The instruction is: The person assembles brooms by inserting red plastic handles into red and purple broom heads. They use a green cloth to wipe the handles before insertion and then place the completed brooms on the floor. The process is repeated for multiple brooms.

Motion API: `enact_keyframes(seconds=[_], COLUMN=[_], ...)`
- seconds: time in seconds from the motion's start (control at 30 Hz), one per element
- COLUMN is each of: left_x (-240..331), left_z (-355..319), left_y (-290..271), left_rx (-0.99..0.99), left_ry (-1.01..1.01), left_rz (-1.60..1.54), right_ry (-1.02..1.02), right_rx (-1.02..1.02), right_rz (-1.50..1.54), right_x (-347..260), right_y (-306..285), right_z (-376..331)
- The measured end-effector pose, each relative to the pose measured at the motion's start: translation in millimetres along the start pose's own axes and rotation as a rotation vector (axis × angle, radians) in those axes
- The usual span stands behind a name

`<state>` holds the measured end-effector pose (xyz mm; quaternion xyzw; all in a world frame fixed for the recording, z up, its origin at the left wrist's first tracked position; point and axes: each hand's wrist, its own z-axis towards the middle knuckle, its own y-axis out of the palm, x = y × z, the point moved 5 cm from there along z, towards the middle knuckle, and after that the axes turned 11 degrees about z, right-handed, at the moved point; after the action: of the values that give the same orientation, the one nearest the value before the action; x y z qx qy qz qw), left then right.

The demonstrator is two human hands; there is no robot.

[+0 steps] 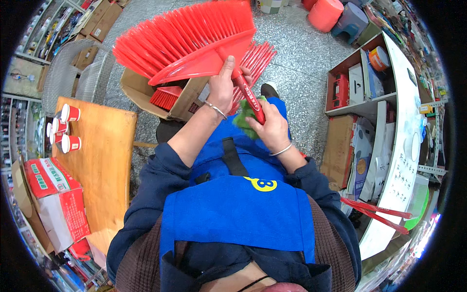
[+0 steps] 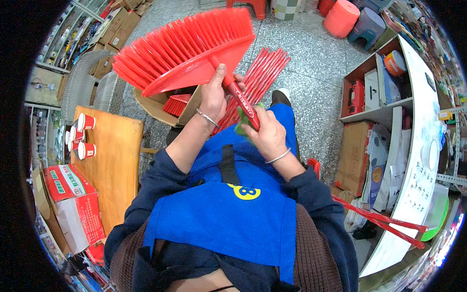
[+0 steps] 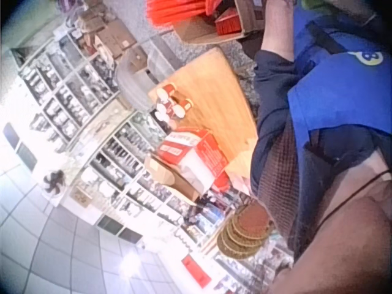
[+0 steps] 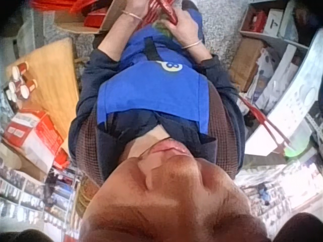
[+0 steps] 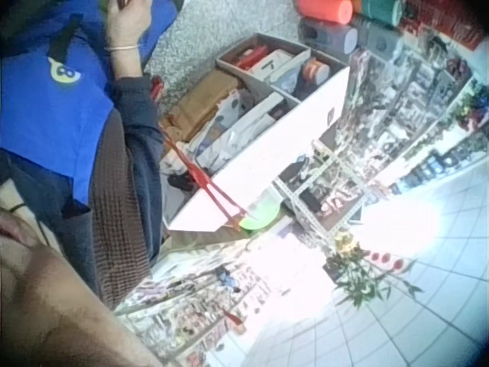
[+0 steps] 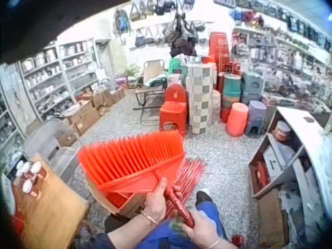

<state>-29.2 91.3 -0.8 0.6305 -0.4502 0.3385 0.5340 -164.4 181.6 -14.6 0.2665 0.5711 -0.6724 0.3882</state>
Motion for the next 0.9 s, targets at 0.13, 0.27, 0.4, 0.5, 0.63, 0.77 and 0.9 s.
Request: enact_keyframes(seconds=[0.13,0.27,0.4,0.5,0.63,0.77,0.9], left_x=[-7.3,-7.5,1.3,8.4,7.6,-11.4,-20.2], left_z=[-1.2,-4.9,-9.5,-14.5,-11.4,-6.2,-11.1], left_y=[-6.1,-8.7,-5.7,1.9,5.7,4.0,4.6], left_rx=[0.115,0.007,-0.144,-0.281,-0.251,-0.040,0.002], left_ry=[-0.013,-0.024,-0.002,0.043,0.055,-0.068,0.030], left_rz=[0.149,0.162,0.128,0.066,0.068,0.131,0.240], right_ry=[0.026,0.069,0.419,0.596,0.550,0.064,0.079], right_rx=[0.034,-0.221,-0.543,-0.694,-0.556,-0.039,0.033], right_rz=[-0.106,0.268,0.974,1.276,1.043,0.096,-0.158], right_x=[8.0,21.8,24.2,14.8,11.4,-4.7,-8.5], right_y=[12.1,18.5,22.1,17.0,10.2,-3.8,8.8], right_z=[-2.9,2.1,-4.1,-8.8,1.5,21.3,20.3])
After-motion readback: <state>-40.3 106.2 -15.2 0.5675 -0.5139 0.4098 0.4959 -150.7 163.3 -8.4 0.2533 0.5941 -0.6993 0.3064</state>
